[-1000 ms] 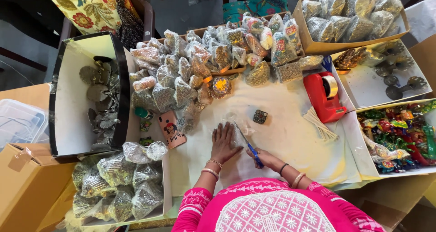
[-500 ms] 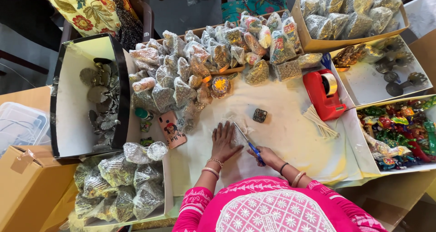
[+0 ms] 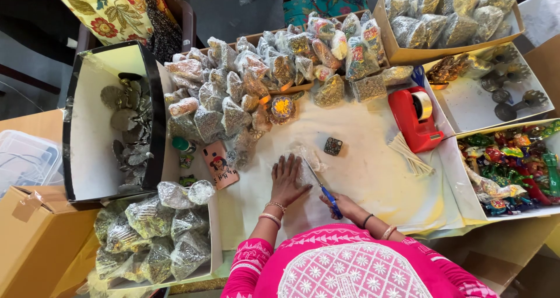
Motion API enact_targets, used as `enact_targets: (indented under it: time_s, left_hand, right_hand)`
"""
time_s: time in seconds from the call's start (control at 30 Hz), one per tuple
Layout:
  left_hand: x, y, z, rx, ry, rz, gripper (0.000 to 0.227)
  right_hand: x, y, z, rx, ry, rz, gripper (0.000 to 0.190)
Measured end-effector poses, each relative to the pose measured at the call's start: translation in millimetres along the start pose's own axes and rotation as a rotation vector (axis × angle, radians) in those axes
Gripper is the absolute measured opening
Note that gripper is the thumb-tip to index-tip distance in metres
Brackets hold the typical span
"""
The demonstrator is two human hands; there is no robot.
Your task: The person selects a small decorative item from a box and cleans it with a cloth. They then cut a piece of bubble wrap using scissors and wrap the item in it. Finally, they place the wrapped item into a box with other wrapped items.
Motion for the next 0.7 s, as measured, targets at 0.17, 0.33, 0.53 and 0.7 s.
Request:
enact_targets:
  time_s: [0.17, 0.33, 0.53, 0.7]
  left_hand:
    - [-1, -2, 0, -0.001, -0.001, 0.002, 0.109]
    - [0, 0, 1, 0.001, -0.001, 0.012, 0.108]
    - [-2, -4, 1, 0.004, -0.001, 0.014, 0.108]
    - [-1, -2, 0, 0.002, 0.003, -0.003, 0.107]
  right_hand:
    - [1, 6, -6, 0.028, 0.028, 0.065, 0.039]
    - [-5, 1, -15, -0.054, -0.002, -0.010, 0.048]
    - [-8, 8, -41, -0.009, 0.007, 0.029, 0.054]
    - [-22, 13, -35, 0.092, 0.032, 0.235, 0.052]
Point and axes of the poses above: each hand's wrist, its own z-axis away from the middle knuckle, its own y-axis out of the back of the hand, x = y × z, the point moved 7 cm from there along -z, towards the middle knuckle, and after that the axes turned 4 degrees about -x, right-handed, at the moved point
